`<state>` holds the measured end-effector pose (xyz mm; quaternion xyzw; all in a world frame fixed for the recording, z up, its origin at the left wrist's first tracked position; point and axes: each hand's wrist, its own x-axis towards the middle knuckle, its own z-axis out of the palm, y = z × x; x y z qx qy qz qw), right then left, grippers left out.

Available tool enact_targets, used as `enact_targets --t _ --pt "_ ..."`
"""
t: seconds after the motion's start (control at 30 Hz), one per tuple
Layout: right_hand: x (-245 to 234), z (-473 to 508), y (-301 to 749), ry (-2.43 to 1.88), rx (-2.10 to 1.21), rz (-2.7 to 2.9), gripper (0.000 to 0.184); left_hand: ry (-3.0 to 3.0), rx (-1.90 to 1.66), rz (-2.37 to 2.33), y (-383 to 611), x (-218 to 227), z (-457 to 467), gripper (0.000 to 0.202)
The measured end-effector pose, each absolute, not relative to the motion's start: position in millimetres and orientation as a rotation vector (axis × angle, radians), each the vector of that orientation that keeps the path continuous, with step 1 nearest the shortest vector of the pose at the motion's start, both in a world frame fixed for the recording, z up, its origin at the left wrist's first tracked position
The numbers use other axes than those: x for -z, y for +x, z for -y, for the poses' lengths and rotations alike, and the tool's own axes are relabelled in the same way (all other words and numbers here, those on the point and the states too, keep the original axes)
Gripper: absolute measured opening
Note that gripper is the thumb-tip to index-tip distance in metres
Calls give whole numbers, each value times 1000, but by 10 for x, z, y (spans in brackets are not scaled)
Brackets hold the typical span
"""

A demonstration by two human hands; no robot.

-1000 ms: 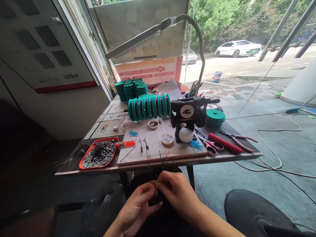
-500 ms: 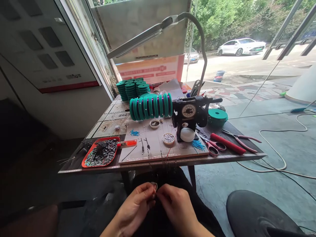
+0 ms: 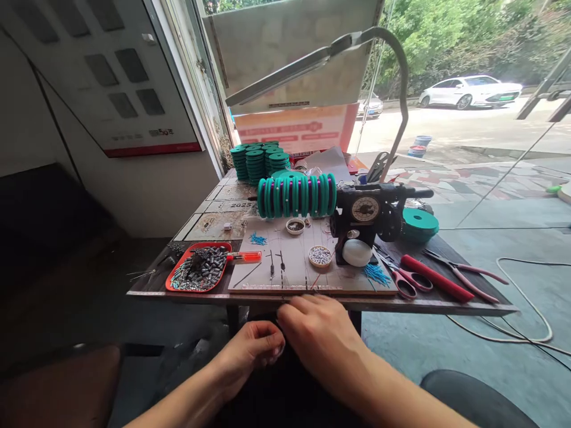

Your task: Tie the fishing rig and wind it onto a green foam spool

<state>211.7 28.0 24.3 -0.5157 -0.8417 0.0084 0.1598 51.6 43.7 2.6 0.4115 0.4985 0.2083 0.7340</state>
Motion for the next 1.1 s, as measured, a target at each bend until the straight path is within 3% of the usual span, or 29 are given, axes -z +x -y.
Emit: enact_targets --t 0.03,0.13,0.4,0.5,0.67,0.8,0.93,1.1 --pt "-383 -426 2026 -1504 -29 2564 23 919 -463 -1106 518 -33 -450 25" --pt "-664 -891 1659 -1434 -22 2841 26 950 -473 -1145 527 -47 -487 23" --pt "-686 -1266 1032 -1427 -146 3028 34 905 -477 -1219 247 -54 -414 23" --pt "-811 -1249 1088 -1412 -169 2954 23 863 -513 -1181 179 -58 -366 22" --pt "-798 -754 1507 -1364 -183 2655 27 616 -605 -1074 160 27 -261 27" --pt "-239 -86 1795 -1130 -681 1809 40 202 -784 -754 247 58 -104 22" --pt "222 243 1748 -1122 -853 1542 40 24 -802 -496 394 74 -3 12" --pt "197 287 1584 -1147 -889 1238 37 -7 -808 -428 454 174 11 9"
